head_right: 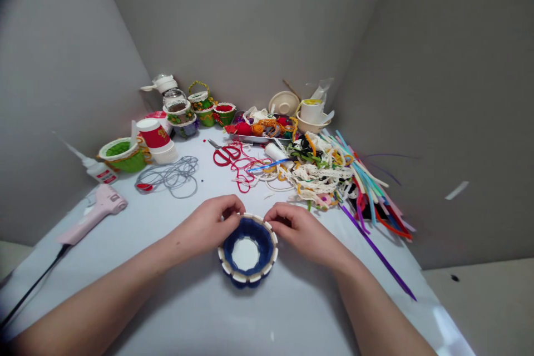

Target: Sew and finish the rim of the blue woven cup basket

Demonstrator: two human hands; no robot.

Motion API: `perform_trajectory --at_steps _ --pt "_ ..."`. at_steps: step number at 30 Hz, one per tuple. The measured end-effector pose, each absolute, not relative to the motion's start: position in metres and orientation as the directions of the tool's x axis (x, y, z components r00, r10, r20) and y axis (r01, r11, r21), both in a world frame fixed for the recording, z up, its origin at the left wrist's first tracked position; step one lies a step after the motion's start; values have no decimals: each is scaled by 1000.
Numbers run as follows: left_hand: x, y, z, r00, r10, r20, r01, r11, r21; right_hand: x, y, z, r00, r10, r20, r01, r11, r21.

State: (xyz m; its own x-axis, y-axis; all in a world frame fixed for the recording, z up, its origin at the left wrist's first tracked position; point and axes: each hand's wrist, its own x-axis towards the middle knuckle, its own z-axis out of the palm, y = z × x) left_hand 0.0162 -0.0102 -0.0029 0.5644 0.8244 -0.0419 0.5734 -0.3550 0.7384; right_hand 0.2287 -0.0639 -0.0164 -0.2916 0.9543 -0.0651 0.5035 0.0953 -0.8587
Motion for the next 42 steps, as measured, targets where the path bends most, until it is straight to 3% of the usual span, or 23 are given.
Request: perform_trajectory --at_steps 9,19,26,31,38,42 --pt "24 -11 -3 661 747 -76 429 -293 855 217 -67 -19 -306 951 -33 493 129 -861" --pt "20 -9 -7 569 821 -39 494 -304 815 231 -69 -8 -267 957 111 662 265 -701" --pt "21 -11 -8 548 836 -28 505 -304 808 225 -79 0 -307 921 241 677 389 -624" --pt "21 -12 -10 553 833 -22 511 -318 799 223 -82 0 -405 883 238 680 465 -567" --pt "22 -12 -4 675 736 54 442 -462 769 228 -81 0 -387 887 252 723 461 -515" --pt "22 -14 -2 668 742 50 447 -455 770 228 -82 2 -396 886 240 732 462 -501"
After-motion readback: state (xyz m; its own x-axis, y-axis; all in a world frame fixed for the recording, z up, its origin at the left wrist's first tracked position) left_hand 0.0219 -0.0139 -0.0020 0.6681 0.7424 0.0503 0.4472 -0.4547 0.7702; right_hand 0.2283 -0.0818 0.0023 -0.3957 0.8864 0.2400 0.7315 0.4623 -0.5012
